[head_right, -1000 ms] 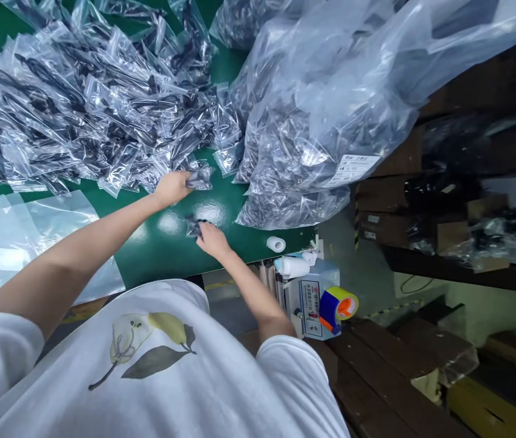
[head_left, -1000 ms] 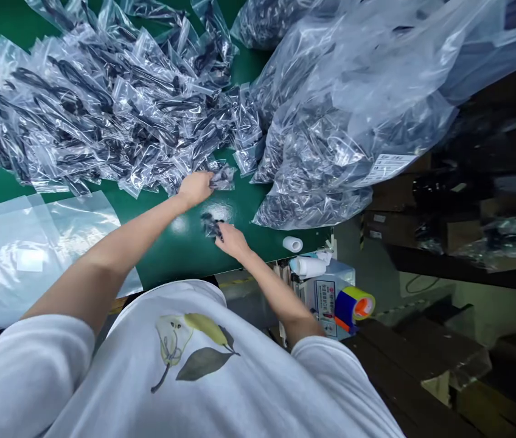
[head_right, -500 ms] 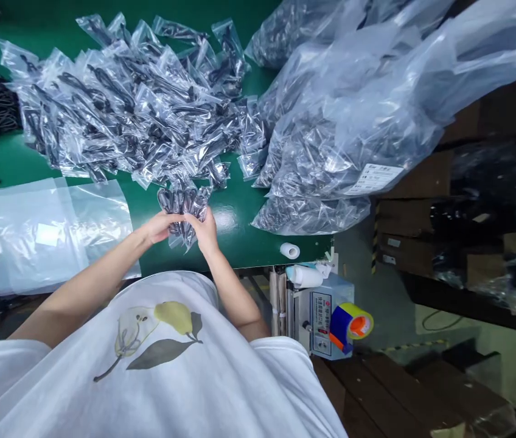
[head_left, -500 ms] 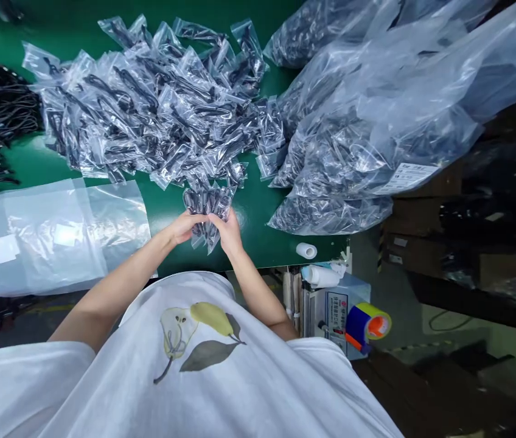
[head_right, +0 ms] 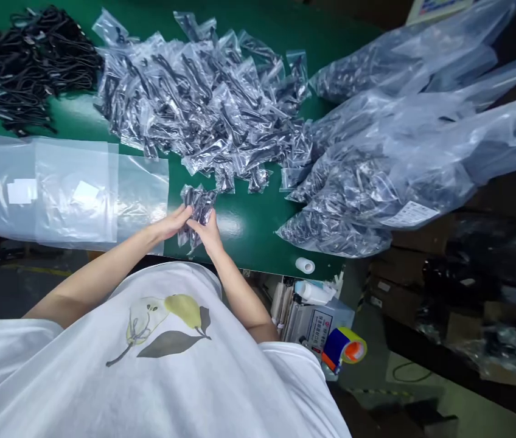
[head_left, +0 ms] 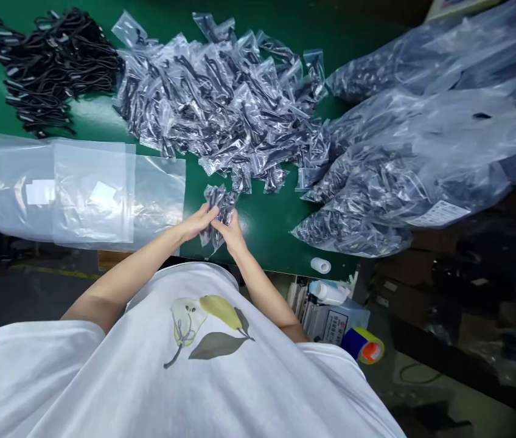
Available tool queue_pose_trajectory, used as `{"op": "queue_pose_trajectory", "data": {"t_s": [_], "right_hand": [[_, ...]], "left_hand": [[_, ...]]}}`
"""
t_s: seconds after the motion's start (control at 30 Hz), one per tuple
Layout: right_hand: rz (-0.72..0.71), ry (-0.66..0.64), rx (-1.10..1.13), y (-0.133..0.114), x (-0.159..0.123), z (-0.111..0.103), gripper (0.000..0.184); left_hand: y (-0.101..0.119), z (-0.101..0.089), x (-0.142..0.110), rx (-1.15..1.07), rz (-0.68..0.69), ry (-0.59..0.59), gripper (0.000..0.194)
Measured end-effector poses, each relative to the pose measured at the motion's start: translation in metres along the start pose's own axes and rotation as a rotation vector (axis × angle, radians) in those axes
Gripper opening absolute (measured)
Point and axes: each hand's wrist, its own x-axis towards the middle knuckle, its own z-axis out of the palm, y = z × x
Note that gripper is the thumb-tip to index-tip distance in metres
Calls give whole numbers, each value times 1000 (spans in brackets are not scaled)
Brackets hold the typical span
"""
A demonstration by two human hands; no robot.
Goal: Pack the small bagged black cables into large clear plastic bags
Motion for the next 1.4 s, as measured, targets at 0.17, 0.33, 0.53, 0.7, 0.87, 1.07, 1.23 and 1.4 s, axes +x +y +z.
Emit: {"op": "queue_pose_trajectory", "data": {"t_s": [0.17,0.33,0.53,0.7,0.87,1.07,1.23,1.4], "right_hand": [[74,60,-152,22,-5,4,69],[343,194,-83,37,-17,-13,47],[372,199,-48,38,-45,-14,48],[396,89,-105,39,-43,-6,49],[178,-89,-377,29,-24,20,58],[-85,-646,-955,5,10,82,72],[264,-693,-527,13,24,125,34],[152,-484,-268,10,36,197,39]], "left_hand": [[-25,-12,-12,135,127,-143,55],[-46,-72,-12,755,164,457,39],[-68,-116,-7,981,91,539,5],[-69,-120,-9,923,85,609,6],[-59,-131,-25,811,76,724,23],[-30,-134,-80,613,326,708,31],[-25,-114,-137,548,405,337,35],[-33,-59,-176,284,124,-151,59]]}}
